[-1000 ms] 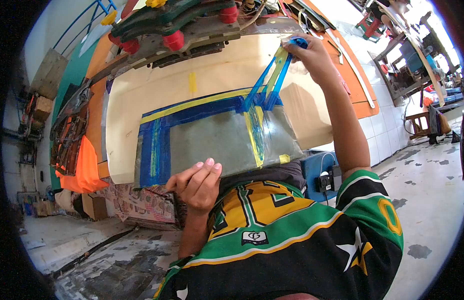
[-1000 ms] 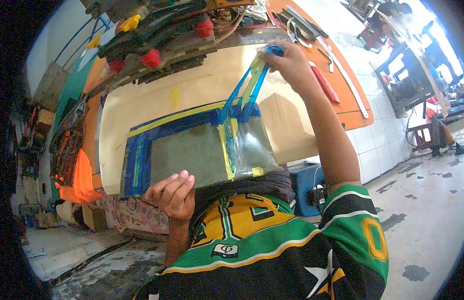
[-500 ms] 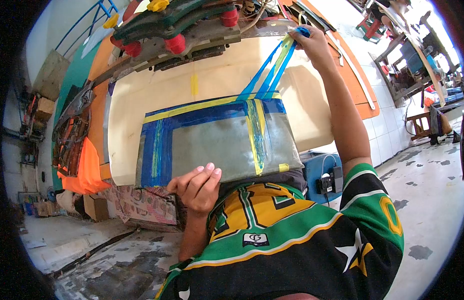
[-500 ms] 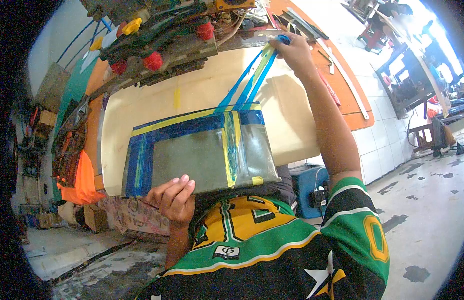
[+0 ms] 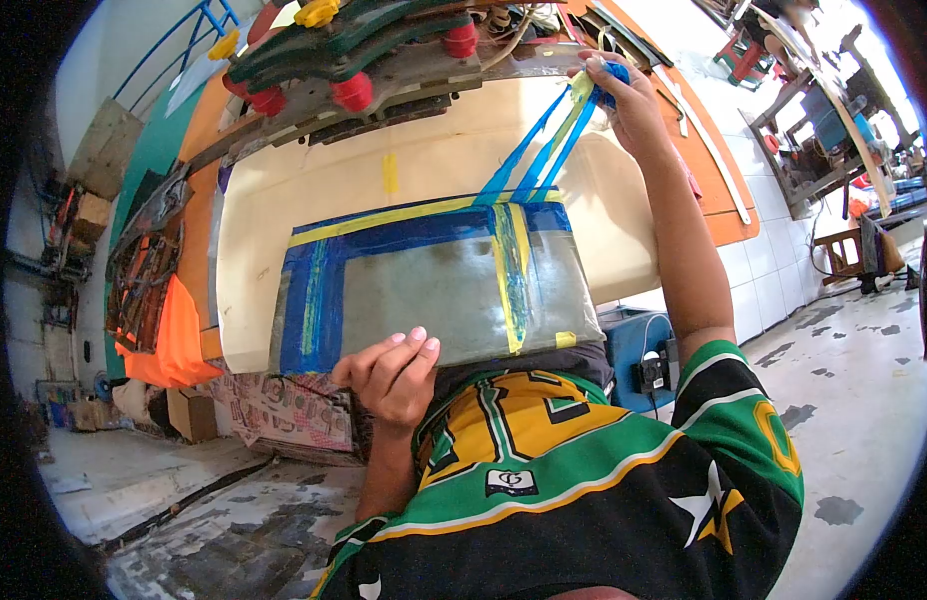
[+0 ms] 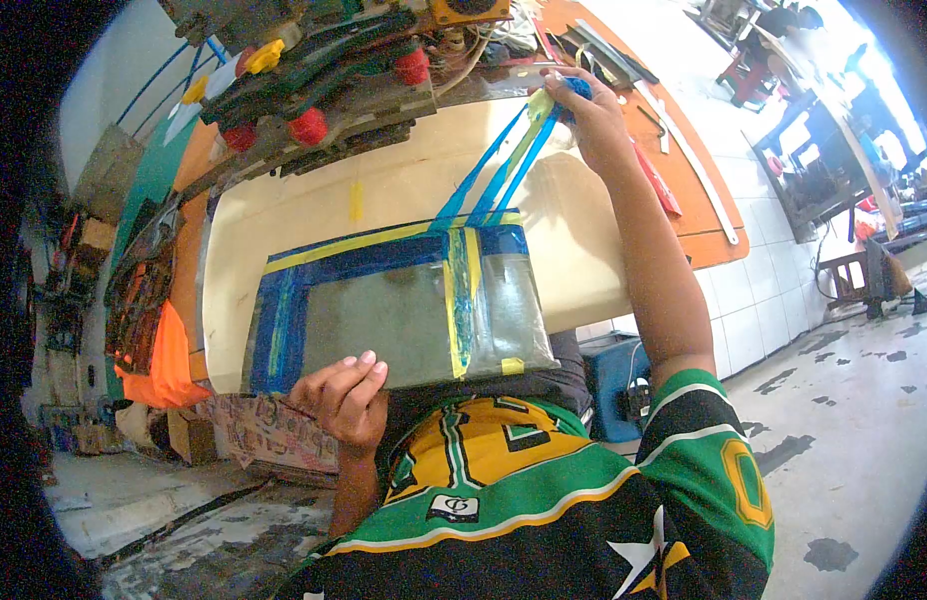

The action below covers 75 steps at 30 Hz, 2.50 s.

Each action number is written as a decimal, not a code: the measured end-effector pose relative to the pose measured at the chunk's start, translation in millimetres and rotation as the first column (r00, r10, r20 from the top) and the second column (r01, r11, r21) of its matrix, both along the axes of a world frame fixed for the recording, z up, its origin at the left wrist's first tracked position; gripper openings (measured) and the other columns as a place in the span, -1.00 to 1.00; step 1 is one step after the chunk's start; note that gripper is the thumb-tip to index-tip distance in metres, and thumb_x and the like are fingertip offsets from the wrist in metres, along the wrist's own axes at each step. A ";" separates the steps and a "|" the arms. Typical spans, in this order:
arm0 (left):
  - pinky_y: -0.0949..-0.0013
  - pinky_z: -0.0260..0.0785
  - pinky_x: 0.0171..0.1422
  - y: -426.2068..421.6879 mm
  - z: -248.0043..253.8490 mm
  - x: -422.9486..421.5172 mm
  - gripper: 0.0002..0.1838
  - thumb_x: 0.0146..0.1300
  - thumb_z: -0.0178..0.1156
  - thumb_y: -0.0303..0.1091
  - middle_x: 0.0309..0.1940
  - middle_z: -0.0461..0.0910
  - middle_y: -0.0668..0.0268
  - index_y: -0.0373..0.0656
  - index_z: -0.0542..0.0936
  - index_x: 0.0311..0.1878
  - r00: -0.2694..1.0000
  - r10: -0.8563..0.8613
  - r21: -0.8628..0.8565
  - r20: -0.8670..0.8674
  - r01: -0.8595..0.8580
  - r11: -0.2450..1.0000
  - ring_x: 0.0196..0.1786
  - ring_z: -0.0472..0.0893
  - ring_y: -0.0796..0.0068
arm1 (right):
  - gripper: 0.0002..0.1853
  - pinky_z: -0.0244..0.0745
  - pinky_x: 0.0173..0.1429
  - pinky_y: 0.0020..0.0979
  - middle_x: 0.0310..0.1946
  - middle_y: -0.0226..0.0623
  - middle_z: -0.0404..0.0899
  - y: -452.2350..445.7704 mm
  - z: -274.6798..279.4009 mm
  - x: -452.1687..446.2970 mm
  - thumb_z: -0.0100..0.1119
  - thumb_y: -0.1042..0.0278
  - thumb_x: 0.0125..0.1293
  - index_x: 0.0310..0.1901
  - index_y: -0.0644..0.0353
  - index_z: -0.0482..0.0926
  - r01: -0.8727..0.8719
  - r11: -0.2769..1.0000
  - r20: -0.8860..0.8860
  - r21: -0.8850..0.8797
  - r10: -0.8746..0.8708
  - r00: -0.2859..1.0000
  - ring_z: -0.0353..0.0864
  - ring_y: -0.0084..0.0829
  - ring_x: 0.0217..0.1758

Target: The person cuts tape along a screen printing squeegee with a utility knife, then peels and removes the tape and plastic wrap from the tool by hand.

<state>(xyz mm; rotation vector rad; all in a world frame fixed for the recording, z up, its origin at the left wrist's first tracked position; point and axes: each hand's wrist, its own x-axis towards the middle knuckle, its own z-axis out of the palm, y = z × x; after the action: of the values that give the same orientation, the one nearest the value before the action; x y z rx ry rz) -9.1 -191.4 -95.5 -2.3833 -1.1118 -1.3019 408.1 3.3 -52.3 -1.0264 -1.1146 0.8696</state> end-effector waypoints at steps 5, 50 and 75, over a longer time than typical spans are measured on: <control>0.25 0.17 0.19 17.8 7.1 -2.6 -0.75 0.06 0.52 -0.43 -0.11 0.76 0.61 0.14 0.79 -0.18 0.999 -0.021 -0.012 0.024 0.021 1.000 -0.03 0.63 0.51 | -0.57 0.59 0.24 -0.37 -0.03 -0.12 0.75 5.5 -6.1 12.2 0.33 0.17 0.49 0.20 0.33 0.61 0.016 1.000 0.179 0.000 -0.015 0.984 0.72 -0.40 0.06; 0.14 0.10 0.44 47.5 3.1 -1.9 -0.60 0.23 0.44 -0.13 0.35 0.65 0.42 0.14 0.65 0.12 0.991 -0.132 -0.256 -0.015 0.124 0.959 0.36 0.55 0.32 | -0.61 0.57 0.04 -0.19 -0.18 -0.19 0.67 -32.2 12.9 -59.0 0.50 0.05 0.26 -0.07 0.20 0.73 -0.426 0.905 0.891 -0.022 0.210 0.402 0.70 -0.14 -0.07; 0.27 0.09 0.28 39.7 -7.2 19.3 -0.53 0.23 0.35 -0.47 0.23 0.72 0.67 0.35 0.81 0.13 0.993 0.062 -0.147 -0.101 -0.076 0.986 0.27 0.54 0.52 | -0.83 0.53 -0.01 -0.12 -0.21 -0.18 0.67 -39.8 13.0 -70.2 0.30 0.28 0.40 -0.13 0.18 0.62 -0.378 0.906 0.928 0.192 -0.042 0.370 0.66 -0.07 -0.05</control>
<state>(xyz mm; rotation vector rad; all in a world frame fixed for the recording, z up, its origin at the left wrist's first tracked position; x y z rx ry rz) 10.1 -151.7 -102.8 -2.4598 -1.2942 -1.1049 337.9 -36.5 -39.3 -1.0655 -2.3108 0.0869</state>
